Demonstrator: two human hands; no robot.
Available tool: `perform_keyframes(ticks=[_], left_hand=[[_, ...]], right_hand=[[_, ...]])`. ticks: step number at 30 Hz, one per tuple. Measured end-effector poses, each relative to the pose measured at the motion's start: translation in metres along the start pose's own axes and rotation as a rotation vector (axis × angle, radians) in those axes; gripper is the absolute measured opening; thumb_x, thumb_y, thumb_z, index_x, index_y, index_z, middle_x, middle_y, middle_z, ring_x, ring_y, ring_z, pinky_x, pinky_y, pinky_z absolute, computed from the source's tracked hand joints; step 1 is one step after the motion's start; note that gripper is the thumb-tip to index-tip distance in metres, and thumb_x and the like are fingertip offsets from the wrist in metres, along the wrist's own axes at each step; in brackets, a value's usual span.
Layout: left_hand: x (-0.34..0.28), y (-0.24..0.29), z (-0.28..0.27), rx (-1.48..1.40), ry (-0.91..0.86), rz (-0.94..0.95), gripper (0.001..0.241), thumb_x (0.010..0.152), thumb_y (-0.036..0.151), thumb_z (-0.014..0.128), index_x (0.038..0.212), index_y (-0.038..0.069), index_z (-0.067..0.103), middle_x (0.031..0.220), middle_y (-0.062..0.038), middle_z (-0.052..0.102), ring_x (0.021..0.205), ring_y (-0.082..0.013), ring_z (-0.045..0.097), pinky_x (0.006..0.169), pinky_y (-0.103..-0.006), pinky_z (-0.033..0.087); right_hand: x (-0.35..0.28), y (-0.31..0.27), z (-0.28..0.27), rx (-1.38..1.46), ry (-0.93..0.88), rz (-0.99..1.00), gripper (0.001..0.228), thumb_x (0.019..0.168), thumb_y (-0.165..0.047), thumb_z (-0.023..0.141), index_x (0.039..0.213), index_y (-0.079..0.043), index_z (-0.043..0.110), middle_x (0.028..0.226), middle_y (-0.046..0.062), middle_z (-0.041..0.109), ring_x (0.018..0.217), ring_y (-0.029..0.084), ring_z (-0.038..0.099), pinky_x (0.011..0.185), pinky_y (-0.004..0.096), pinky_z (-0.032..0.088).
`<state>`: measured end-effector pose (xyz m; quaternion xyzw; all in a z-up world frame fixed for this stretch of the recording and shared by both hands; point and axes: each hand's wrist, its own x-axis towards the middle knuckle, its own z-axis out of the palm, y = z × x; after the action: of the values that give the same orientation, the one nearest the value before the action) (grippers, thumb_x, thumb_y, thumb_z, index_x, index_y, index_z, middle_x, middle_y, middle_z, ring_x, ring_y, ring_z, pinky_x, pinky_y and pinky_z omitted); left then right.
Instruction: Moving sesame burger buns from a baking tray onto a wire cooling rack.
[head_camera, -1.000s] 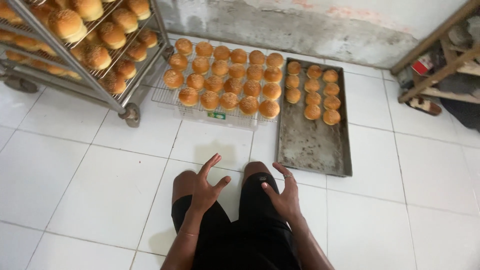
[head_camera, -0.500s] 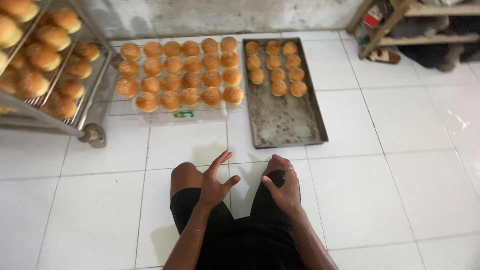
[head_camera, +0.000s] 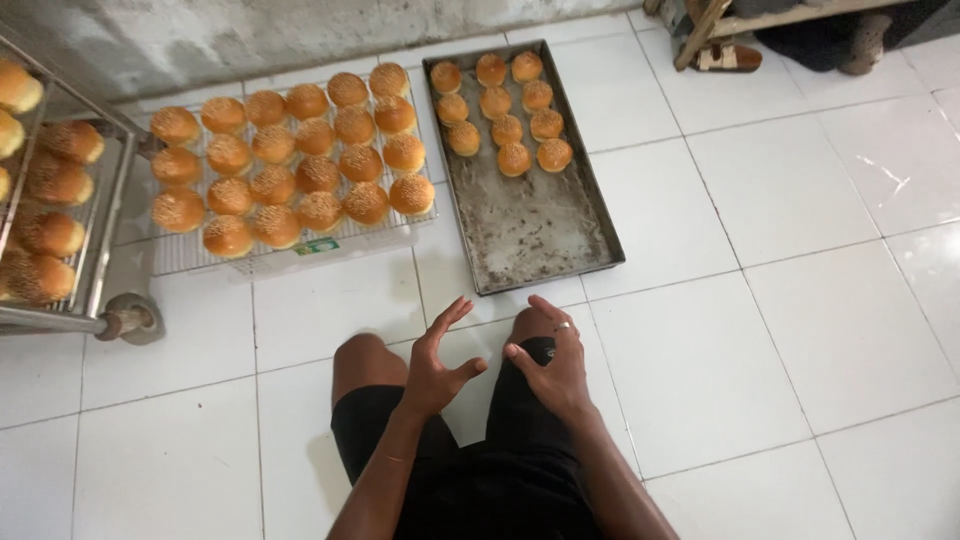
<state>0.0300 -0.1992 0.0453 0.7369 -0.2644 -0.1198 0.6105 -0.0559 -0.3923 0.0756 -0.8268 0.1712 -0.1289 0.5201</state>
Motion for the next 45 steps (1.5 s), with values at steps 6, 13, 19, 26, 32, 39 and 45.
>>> perform_keyframes(ticks=[6, 13, 19, 26, 32, 39, 45], left_hand=[[0.035, -0.009, 0.013, 0.012, -0.059, -0.012, 0.11, 0.075, 0.062, 0.085, 0.159, 0.007, 0.041, 0.155, -0.015, 0.059, 0.148, -0.0332, 0.052, 0.123, -0.0476, 0.039], [0.101, -0.036, 0.027, -0.032, -0.096, -0.019, 0.109, 0.072, 0.056, 0.089, 0.157, 0.007, 0.043, 0.154, -0.015, 0.059, 0.146, -0.0314, 0.055, 0.121, -0.0454, 0.043], [0.181, -0.086, 0.031, 0.031, -0.149, -0.079, 0.097, 0.077, 0.045, 0.091, 0.155, 0.005, 0.049, 0.154, -0.017, 0.06, 0.145, -0.0339, 0.056, 0.12, -0.0451, 0.044], [0.304, -0.212, 0.04, 0.185, -0.15, -0.116, 0.109, 0.072, 0.056, 0.09, 0.155, 0.003, 0.044, 0.153, -0.022, 0.053, 0.142, -0.0366, 0.053, 0.116, -0.0476, 0.044], [0.381, -0.312, 0.068, 0.187, -0.063, -0.269, 0.107, 0.072, 0.049, 0.091, 0.156, 0.006, 0.041, 0.154, -0.021, 0.052, 0.143, -0.036, 0.051, 0.117, -0.0475, 0.043], [0.41, -0.407, 0.105, 0.07, 0.051, -0.462, 0.099, 0.08, 0.027, 0.085, 0.162, 0.005, 0.032, 0.164, -0.022, 0.038, 0.152, -0.0372, 0.038, 0.12, -0.0478, 0.035], [0.426, -0.43, 0.112, 0.111, 0.074, -0.455, 0.095, 0.076, 0.009, 0.071, 0.162, 0.006, 0.031, 0.165, -0.021, 0.037, 0.153, -0.0374, 0.036, 0.122, -0.0463, 0.036]], right_hand=[[0.034, 0.008, 0.003, 0.02, 0.01, 0.053, 0.082, 0.072, -0.024, 0.089, 0.144, -0.007, 0.053, 0.146, 0.015, 0.059, 0.139, 0.033, 0.052, 0.115, 0.047, 0.041], [0.088, 0.046, 0.015, 0.11, 0.029, 0.052, 0.086, 0.073, -0.027, 0.092, 0.146, -0.006, 0.051, 0.149, 0.015, 0.057, 0.139, 0.033, 0.053, 0.114, 0.044, 0.043], [0.164, 0.097, 0.037, 0.279, -0.043, 0.365, 0.097, 0.072, -0.044, 0.089, 0.154, -0.012, 0.048, 0.152, 0.012, 0.054, 0.111, 0.031, 0.071, 0.096, 0.042, 0.055], [0.301, 0.197, 0.081, 0.095, 0.043, 0.101, 0.113, 0.064, -0.04, 0.097, 0.154, -0.004, 0.039, 0.151, 0.021, 0.054, 0.142, 0.034, 0.051, 0.117, 0.05, 0.042], [0.397, 0.284, 0.116, 0.092, 0.065, 0.246, 0.108, 0.068, -0.037, 0.097, 0.155, -0.004, 0.042, 0.152, 0.018, 0.057, 0.14, 0.033, 0.055, 0.112, 0.05, 0.047], [0.455, 0.334, 0.145, 0.158, 0.021, 0.359, 0.113, 0.061, -0.028, 0.1, 0.151, -0.002, 0.037, 0.146, 0.021, 0.046, 0.137, 0.035, 0.053, 0.106, 0.048, 0.054], [0.481, 0.322, 0.151, -0.156, -0.014, 0.412, 0.114, 0.063, -0.027, 0.098, 0.155, -0.005, 0.034, 0.145, 0.022, 0.047, 0.134, 0.039, 0.054, 0.11, 0.048, 0.049]])
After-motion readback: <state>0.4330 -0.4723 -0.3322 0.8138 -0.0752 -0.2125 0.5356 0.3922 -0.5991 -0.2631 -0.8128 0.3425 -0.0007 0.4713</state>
